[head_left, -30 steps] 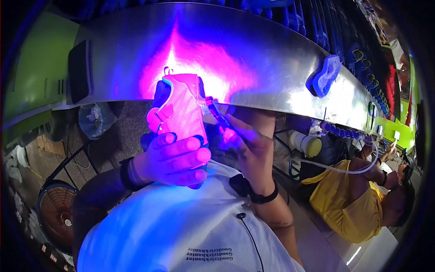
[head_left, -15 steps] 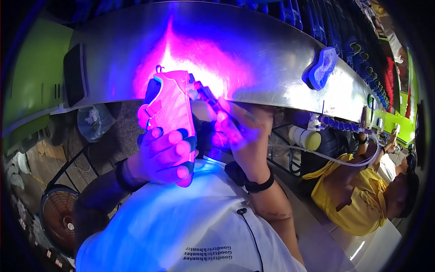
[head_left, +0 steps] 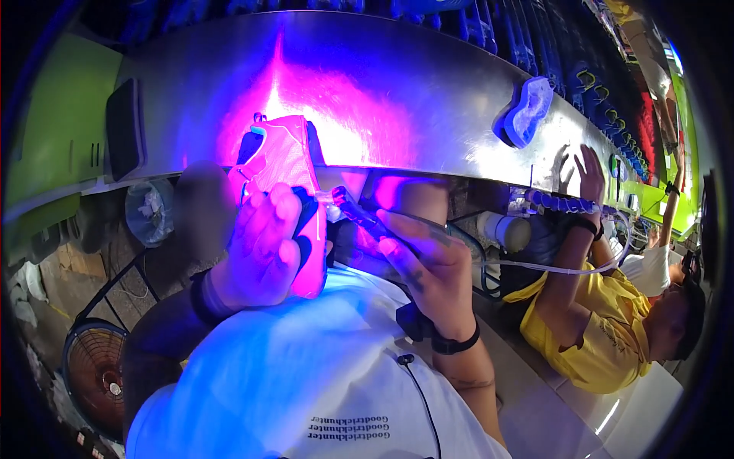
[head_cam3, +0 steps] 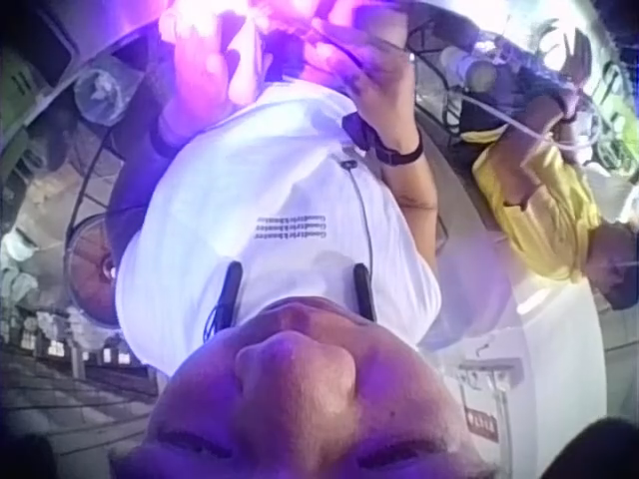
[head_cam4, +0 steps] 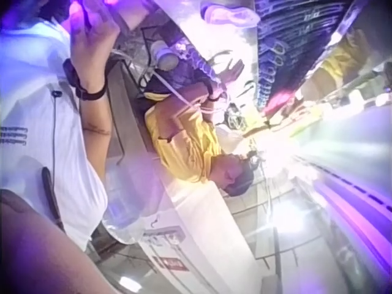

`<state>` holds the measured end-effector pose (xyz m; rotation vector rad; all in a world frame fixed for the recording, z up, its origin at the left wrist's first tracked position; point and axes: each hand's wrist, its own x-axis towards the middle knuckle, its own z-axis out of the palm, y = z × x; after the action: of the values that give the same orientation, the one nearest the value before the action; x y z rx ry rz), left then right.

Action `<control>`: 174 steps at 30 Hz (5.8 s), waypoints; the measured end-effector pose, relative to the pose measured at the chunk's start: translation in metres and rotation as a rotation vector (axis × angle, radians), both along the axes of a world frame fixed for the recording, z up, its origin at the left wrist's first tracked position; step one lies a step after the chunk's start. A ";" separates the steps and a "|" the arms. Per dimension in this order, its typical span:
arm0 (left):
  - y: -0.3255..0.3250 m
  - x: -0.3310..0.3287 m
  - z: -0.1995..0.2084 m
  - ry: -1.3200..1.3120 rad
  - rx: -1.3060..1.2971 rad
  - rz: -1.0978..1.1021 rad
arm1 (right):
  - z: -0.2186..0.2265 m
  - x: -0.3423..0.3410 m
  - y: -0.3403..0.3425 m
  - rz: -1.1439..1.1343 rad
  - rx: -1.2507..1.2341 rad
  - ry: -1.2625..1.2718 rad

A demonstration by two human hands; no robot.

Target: Applying a tool (possibly for gluing or cleaning) to the underside of a shoe component on an assembly line.

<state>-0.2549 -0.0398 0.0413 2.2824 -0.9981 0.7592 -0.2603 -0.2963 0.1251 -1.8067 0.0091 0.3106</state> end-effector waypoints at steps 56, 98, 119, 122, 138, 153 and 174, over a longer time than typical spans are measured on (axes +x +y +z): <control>0.045 0.113 0.067 0.782 -0.048 -0.121 | -0.014 0.061 0.017 -0.154 -0.011 -0.351; 0.015 0.073 0.103 1.298 -0.323 -0.190 | -0.001 0.035 -0.001 -0.185 -0.158 -0.480; -0.001 0.080 0.111 1.488 -0.623 -0.199 | -0.003 0.014 -0.013 -0.102 -0.127 -0.411; 0.003 0.077 0.107 1.379 -0.470 -0.232 | -0.001 0.036 -0.003 -0.197 -0.234 -0.505; 0.006 0.091 0.103 1.441 -0.722 -0.094 | 0.006 0.016 -0.006 -0.093 -0.038 -0.286; 0.000 0.095 0.085 1.464 -1.091 -0.004 | 0.024 0.040 -0.019 -0.025 -0.311 -0.687; -0.012 0.094 0.099 1.263 -1.124 0.053 | 0.044 0.061 -0.027 0.015 -0.354 -0.777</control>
<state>-0.1614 -0.0514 0.1403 1.2763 0.1350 -0.2055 -0.1995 -0.3235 0.1686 -2.1726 -0.5221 -0.4227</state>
